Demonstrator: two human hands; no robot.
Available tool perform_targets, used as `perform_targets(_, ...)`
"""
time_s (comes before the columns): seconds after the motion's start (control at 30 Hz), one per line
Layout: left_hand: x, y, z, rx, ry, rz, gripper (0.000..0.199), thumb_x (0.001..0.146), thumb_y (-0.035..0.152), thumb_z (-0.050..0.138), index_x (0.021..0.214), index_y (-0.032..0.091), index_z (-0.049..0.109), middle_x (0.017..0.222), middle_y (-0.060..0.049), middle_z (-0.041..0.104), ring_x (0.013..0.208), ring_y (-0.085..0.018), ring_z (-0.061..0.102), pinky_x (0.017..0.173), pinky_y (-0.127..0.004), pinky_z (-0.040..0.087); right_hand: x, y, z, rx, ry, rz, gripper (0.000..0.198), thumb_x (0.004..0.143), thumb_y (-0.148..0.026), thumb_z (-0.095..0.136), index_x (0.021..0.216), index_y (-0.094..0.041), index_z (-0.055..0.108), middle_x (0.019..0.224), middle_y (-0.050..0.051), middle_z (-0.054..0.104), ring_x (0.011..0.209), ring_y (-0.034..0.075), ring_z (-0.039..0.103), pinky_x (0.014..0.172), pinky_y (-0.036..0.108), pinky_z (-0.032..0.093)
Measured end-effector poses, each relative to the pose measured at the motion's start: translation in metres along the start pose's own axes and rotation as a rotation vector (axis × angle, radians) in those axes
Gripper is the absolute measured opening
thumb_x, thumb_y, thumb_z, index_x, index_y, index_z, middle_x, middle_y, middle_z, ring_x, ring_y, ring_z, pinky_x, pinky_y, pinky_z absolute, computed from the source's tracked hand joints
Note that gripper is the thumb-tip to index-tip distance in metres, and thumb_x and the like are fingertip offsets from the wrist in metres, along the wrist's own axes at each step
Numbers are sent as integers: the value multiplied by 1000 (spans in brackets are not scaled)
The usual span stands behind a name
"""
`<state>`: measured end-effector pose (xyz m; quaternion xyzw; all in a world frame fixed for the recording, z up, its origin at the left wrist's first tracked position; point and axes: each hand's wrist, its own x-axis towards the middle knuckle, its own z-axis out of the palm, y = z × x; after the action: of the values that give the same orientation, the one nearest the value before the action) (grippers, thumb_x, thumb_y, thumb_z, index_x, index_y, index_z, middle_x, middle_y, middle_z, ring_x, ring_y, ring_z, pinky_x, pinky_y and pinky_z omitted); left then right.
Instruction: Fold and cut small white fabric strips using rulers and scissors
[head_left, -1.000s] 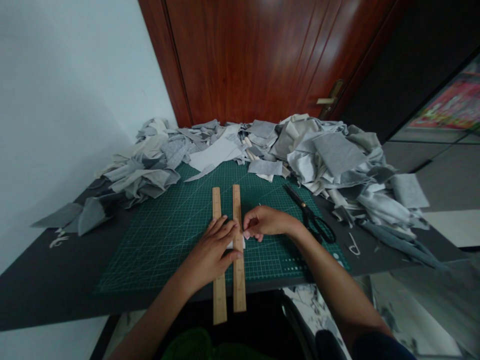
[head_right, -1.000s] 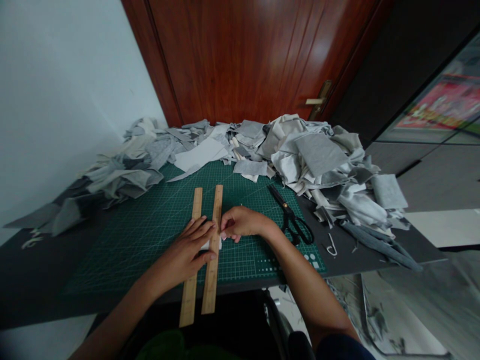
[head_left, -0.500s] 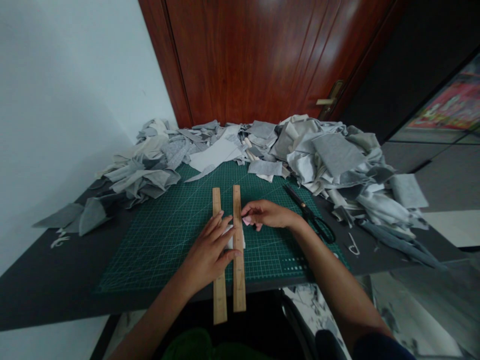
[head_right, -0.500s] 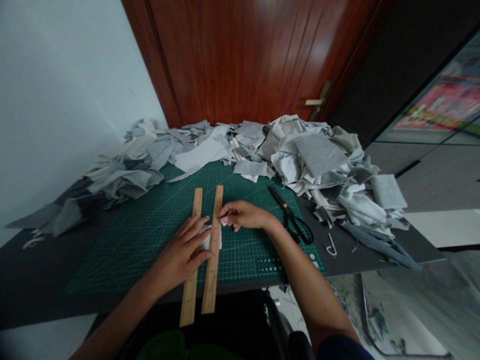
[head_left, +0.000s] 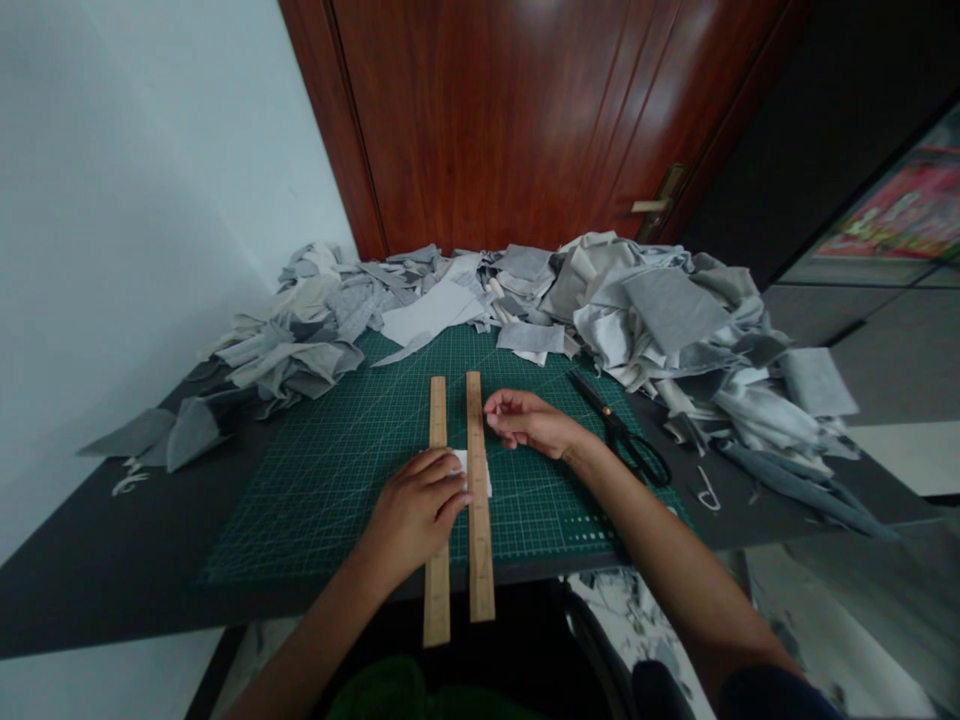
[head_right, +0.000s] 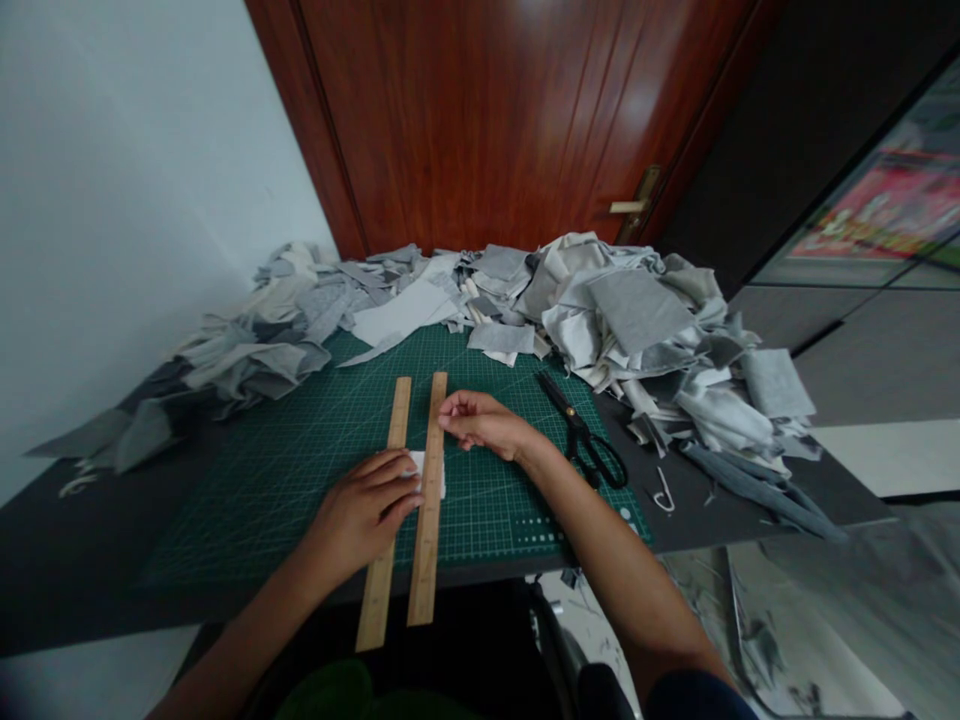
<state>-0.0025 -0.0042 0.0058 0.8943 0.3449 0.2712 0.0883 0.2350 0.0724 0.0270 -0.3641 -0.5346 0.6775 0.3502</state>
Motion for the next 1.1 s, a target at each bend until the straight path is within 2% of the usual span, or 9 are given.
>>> perform_targets(0.07,1,1,-1,-11,-7,-9,13,96,17,61,98,23,73,108,-4,72,113,-25,65,102,-47,56,-1,2,2,-182,-35,-54,49,65,-48,91,87,-19,59,63,-11,42,53,7,34,47,20,27)
perform_targets(0.17,0,1,-2,-12,-15,-10,14,98,19,60,102,23,73,109,-4,72,115,-25,64,104,-48,55,-3,5,2,-431,-120,-88,48,65,-46,90,93,-17,65,60,-12,33,55,8,28,49,22,20)
perform_targets(0.3,-3,-1,0,10,0,-3,23,100,21,56,116,25,71,119,-4,73,122,-26,63,109,-51,52,-7,6,3,-587,-150,-100,55,62,-47,92,101,-18,65,69,-10,41,62,10,36,53,23,26)
perform_targets(0.4,-5,-3,2,56,58,-25,29,101,24,54,127,22,68,128,-7,70,125,-28,62,109,-51,52,-11,2,7,-756,-131,-119,61,59,-47,94,104,-19,63,78,-7,52,69,12,46,58,23,33)
perform_targets(0.53,-5,-4,3,102,89,-55,30,101,22,52,126,19,68,126,-8,72,125,-30,61,108,-52,53,-16,-6,17,-961,-100,-119,72,58,-52,94,111,-18,58,88,-2,60,73,16,54,61,25,38)
perform_targets(0.7,-2,0,2,123,21,-105,24,96,18,57,114,20,72,122,-7,73,127,-31,60,109,-53,52,-20,-10,26,-1083,-92,-111,74,60,-59,90,111,-16,57,90,3,65,73,19,58,59,26,36)
perform_targets(0.9,0,1,1,107,21,-123,19,94,20,60,106,24,74,118,-5,73,124,-31,61,104,-52,55,-20,-5,30,-1177,-84,-112,71,62,-56,90,113,-16,60,88,5,69,75,22,62,59,27,33)
perform_targets(1.1,1,1,1,91,0,-136,19,94,21,61,109,24,72,119,-6,72,126,-31,59,105,-52,53,-19,-2,29,-1164,-98,-124,80,64,-55,90,125,-14,59,96,8,72,83,26,66,65,30,40)
